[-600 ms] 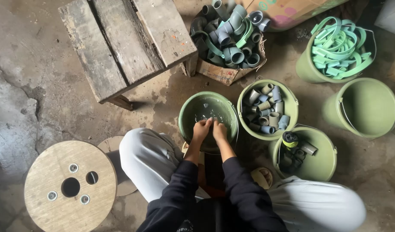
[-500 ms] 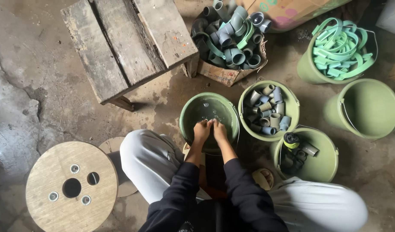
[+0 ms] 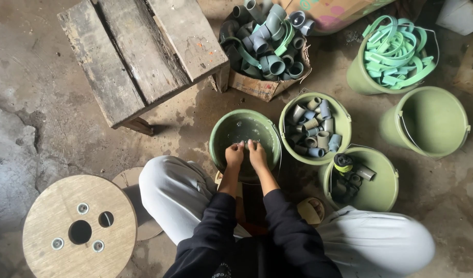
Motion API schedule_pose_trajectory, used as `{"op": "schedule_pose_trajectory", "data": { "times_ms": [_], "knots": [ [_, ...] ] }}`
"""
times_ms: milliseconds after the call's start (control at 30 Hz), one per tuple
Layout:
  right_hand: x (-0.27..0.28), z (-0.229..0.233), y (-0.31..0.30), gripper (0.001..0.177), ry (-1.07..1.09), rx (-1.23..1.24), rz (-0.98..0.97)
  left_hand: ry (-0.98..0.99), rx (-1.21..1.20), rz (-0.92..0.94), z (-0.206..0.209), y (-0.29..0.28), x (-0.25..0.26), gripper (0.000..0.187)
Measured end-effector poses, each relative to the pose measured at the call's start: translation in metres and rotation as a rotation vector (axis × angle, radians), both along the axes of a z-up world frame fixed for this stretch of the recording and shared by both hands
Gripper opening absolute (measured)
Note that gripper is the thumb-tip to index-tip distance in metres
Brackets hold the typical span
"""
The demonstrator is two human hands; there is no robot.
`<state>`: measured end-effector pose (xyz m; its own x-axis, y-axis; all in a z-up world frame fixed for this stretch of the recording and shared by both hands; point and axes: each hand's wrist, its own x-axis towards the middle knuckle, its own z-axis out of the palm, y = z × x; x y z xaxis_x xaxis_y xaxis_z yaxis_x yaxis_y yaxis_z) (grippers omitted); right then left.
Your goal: The person sits on the floor and cleans small gray plastic pipe fittings by hand. They dip each fitting into a bucket of water, scrub it with a green cloth, and place it into a bucket for cleaned items. The process is repeated for several fittings.
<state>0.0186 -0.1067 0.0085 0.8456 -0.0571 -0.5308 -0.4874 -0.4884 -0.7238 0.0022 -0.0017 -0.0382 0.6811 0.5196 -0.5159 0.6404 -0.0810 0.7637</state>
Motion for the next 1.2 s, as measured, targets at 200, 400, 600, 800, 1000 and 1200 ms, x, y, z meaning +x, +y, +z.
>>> {"op": "schedule_pose_trajectory", "data": {
  "times_ms": [200,400,600,800,1000,1200],
  "knots": [
    [-0.003,0.011,0.002,0.025,-0.167,0.166,-0.079,0.038,-0.026,0.007,0.01,0.002,0.005,0.023],
    [-0.006,0.044,0.008,0.029,-0.167,0.218,-0.062,0.001,-0.043,0.067,0.027,0.0,-0.002,0.033],
    [-0.006,0.033,0.005,0.038,-0.112,0.102,-0.112,-0.03,0.046,-0.045,0.03,0.002,-0.001,0.028],
    [-0.004,0.005,-0.002,0.019,-0.249,0.125,-0.09,-0.016,0.01,-0.083,0.009,-0.001,-0.001,0.029],
    [-0.006,0.057,0.012,0.044,-0.089,0.337,-0.25,-0.059,0.037,-0.045,0.043,0.005,-0.005,0.035],
    [-0.004,0.025,0.004,0.033,-0.112,0.125,-0.086,0.003,0.072,-0.073,0.021,0.005,0.0,0.036]
  ]
}}
